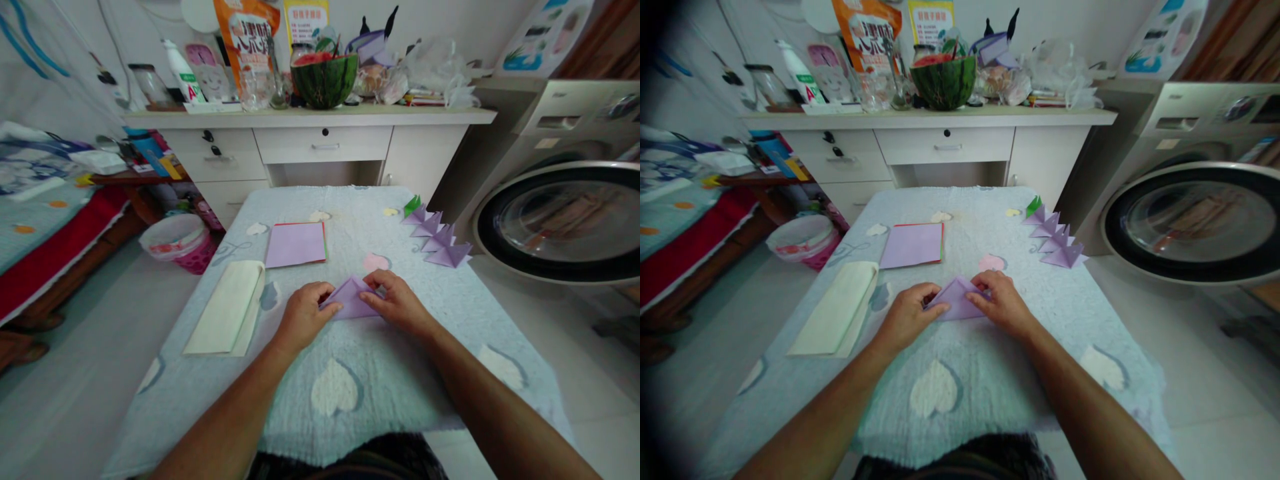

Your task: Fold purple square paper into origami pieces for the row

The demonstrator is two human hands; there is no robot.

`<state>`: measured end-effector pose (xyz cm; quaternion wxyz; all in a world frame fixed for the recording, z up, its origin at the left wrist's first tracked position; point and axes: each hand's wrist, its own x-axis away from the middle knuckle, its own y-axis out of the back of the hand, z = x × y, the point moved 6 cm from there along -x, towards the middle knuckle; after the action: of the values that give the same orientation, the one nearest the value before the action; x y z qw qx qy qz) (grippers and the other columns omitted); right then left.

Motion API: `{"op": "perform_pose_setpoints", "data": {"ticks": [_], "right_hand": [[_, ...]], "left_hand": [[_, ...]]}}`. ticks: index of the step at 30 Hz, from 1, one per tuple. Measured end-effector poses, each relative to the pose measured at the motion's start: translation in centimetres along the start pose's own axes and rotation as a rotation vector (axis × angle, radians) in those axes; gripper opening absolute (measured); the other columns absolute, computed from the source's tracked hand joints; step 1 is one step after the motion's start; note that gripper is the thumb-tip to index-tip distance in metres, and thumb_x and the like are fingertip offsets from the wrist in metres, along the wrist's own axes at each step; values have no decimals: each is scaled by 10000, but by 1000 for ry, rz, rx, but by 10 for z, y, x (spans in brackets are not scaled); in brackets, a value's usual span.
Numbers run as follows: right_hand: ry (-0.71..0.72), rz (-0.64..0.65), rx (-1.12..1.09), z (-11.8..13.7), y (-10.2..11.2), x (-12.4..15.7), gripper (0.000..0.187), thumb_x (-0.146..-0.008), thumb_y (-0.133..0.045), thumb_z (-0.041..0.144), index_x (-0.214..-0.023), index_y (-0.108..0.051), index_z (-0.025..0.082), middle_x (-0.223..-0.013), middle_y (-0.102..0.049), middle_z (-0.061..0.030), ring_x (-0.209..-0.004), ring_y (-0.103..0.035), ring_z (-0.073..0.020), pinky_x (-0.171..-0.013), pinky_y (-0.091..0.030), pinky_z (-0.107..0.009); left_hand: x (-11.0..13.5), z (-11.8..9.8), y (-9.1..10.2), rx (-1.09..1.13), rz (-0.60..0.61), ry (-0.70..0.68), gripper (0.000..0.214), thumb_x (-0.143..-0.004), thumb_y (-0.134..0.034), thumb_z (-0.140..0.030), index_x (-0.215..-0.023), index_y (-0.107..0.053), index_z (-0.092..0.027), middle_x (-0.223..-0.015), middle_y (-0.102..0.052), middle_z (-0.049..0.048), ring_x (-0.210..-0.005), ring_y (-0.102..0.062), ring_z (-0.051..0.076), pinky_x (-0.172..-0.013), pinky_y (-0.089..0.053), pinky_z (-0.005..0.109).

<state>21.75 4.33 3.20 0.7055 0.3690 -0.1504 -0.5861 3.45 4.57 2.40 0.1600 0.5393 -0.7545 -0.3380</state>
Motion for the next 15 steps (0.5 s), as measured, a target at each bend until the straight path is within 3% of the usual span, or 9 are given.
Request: {"op": "perform_pose_setpoints", "data": {"ticks": [4,9,15], "right_hand": [[61,22,-85,8,2,0,234,-894,-537,376,-750,-586,197,-737,-589,-17,-749,-533,-164,-722,-391,-299],[31,49,-149,12,2,2,270,-897,-528,403,-734,-580,195,-717,-573,-12,-728,-529,-155,-696,-400,-284],[32,67,-164,14,2,4,221,-879,-551,395,-831,-614,188,-789,-598,-28,-779,-549,-168,-724,-410,-289]], "left_hand": [[2,-1,-1,36,23,-24,171,-825,-629,-327,-728,-624,-186,-683,-561,-22,-663,-518,143,-620,-370,247],[3,-2,3,153,-25,-50,209,-869,-573,-361,-785,-638,-182,-724,-553,-9,-691,-523,141,-630,-383,234],[4,-2,-1,236,35,-10,257,-877,-552,-359,-725,-623,-165,-652,-532,-24,-626,-484,120,-594,-359,225]]}}
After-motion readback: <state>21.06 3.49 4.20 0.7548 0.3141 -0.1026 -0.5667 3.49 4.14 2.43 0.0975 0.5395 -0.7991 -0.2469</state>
